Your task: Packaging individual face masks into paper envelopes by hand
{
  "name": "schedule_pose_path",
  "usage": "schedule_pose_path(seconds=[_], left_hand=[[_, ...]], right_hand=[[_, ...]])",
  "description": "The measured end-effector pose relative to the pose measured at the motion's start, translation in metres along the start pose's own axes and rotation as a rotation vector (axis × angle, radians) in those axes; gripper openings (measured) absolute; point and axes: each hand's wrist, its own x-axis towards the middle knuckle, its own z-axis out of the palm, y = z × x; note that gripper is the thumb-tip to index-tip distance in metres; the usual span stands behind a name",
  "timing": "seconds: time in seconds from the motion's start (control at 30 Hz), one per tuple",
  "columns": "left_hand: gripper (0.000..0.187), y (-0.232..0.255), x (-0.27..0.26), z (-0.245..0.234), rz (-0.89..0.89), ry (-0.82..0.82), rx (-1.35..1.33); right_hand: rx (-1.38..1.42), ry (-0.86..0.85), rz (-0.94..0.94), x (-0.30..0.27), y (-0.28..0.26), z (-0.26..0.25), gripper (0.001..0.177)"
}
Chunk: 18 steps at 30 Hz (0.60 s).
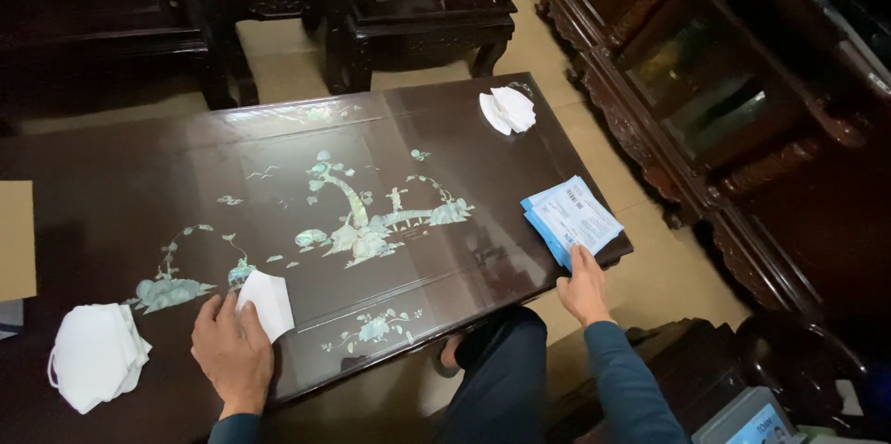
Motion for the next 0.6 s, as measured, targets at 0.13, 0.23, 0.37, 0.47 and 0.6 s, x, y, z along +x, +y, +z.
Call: schedule_pose_path(seconds=[0.13, 0.23, 0.37, 0.47, 0.6], left_hand=[[0.046, 0.014, 0.001, -0.013, -0.045, -0.045, -0.029], [0.043, -0.001, -0.002, 0.004, -0.066, 0.002, -0.038], [0.031, -0.014, 0.002, 0.013, 0.058, 0.063, 0.172], [0.041, -0.011, -0.001, 0.009, -0.072, -0.012, 0.033], [0.039, -0.021, -0.009, 0.021, 0.025, 0.152, -0.059]], right_hand=[[-0.212, 0.216, -0.192, -0.004, 0.016, 0.016, 0.057], [-0.111, 0.248, -0.137, -0.009, 0.007, 0.003, 0.042], [-0.116, 0.482, 0.241, 0.004, 0.023, 0.013, 0.032], [0.122, 0.791, -0.262, 0.004, -0.062, -0.05, 0.025], [0.094, 0.692, -0.457, -0.044, -0.216, -0.079, 0.03]])
